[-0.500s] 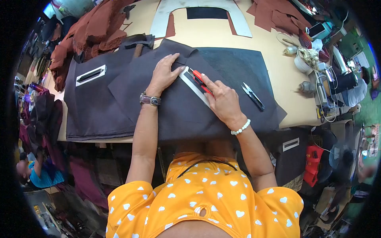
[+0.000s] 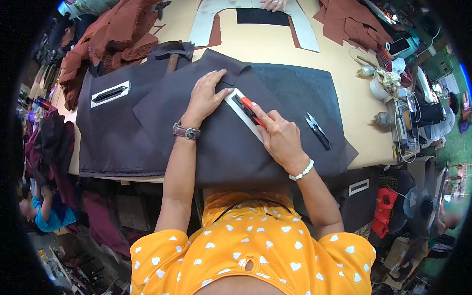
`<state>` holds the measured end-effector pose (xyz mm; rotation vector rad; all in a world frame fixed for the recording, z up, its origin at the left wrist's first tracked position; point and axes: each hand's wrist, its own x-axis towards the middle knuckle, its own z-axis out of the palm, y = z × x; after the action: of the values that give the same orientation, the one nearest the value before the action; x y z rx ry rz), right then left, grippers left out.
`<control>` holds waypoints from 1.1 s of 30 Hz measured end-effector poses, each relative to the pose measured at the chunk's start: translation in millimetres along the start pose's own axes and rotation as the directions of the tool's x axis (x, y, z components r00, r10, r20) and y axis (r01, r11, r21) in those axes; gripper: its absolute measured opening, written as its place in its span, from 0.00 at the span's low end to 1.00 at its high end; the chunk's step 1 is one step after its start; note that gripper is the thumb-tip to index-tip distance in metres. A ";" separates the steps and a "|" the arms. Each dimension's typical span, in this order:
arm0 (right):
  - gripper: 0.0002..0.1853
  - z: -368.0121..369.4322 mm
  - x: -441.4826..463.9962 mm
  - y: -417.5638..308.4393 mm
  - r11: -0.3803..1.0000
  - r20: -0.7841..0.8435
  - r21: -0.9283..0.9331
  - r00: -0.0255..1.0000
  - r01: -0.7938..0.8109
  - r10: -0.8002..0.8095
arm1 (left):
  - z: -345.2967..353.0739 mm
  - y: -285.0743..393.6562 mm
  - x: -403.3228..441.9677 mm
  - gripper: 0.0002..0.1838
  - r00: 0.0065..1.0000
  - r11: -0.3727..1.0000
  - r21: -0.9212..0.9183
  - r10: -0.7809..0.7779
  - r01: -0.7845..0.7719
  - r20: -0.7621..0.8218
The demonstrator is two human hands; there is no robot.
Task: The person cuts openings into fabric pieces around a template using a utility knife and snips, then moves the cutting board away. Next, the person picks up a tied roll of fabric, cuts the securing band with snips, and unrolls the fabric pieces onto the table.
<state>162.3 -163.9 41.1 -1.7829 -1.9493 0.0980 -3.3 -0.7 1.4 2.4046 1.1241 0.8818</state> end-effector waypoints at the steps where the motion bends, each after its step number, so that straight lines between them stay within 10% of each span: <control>1: 0.30 1.2 -0.5 1.2 1.000 -0.001 -0.003 1.000 0.008 -0.008 | -0.8 0.4 -0.7 0.29 1.000 1.000 -0.007 -0.007 0.007 0.003; 33: 0.22 -68.1 48.4 -34.5 0.961 0.470 -0.246 0.882 0.126 0.005 | -0.5 -0.7 -2.8 0.32 0.998 0.997 -0.053 -0.046 0.048 0.031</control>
<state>156.7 -141.2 128.4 -2.0091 -2.4583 0.2766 -5.5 -2.4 0.4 2.3310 1.1273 0.8478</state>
